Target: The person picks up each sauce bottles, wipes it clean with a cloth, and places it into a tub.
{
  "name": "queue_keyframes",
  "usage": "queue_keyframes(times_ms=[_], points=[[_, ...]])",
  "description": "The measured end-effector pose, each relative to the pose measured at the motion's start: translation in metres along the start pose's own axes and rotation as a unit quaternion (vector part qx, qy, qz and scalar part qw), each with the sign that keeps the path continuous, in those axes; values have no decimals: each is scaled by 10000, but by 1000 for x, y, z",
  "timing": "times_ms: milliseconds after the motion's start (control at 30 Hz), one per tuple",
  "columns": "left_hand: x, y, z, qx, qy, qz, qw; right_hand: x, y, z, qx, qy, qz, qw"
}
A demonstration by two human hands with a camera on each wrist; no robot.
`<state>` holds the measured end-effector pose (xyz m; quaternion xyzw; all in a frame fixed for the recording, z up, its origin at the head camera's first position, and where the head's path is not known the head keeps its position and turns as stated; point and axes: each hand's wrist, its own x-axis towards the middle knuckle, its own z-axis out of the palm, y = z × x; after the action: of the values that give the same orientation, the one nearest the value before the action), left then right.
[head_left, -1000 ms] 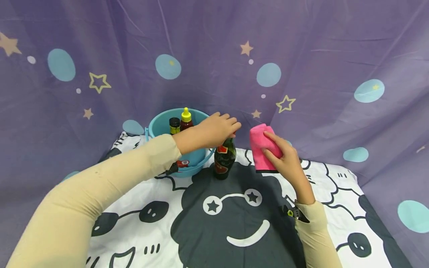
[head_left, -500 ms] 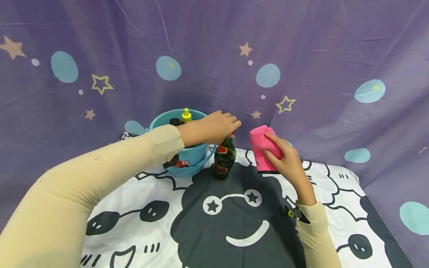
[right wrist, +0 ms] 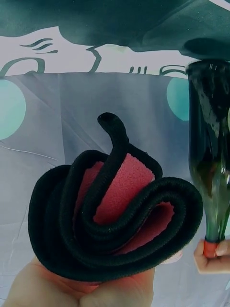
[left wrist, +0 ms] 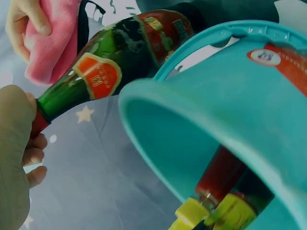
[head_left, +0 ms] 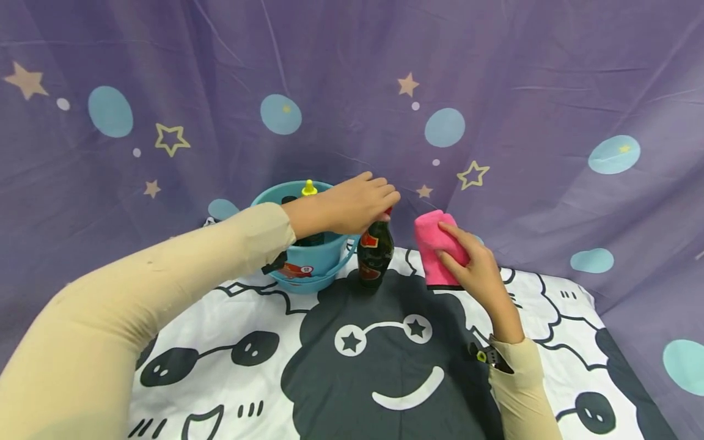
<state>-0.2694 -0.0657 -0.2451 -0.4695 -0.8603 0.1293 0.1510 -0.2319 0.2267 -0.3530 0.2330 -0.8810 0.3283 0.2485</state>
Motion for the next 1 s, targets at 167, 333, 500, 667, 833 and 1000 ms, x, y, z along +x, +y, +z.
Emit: queue_keyframes(times_ms=[167, 333, 500, 667, 833, 1000], points=[[-3, -6, -10, 163, 556, 33, 9983, -1, 1, -1, 1, 24, -21, 10000], [-6, -14, -21, 135, 1122, 152, 9935, -1, 4, 0, -27, 46, -66, 10000], [-9, -23, -39, 68, 1444, 150, 9894, -1, 5, -2, -149, 81, -27, 9999], [-11, -36, -59, 17, 1800, 63, 9836, -1, 6, -3, -198, 108, -36, 9997], [-15, -50, -80, 133, 2080, -27, 9780, 0, 5, -4, -171, 113, -35, 9998], [-23, -57, -101, 283, 2104, -255, 9769, -1, 5, -4, -118, 51, 19, 9999]])
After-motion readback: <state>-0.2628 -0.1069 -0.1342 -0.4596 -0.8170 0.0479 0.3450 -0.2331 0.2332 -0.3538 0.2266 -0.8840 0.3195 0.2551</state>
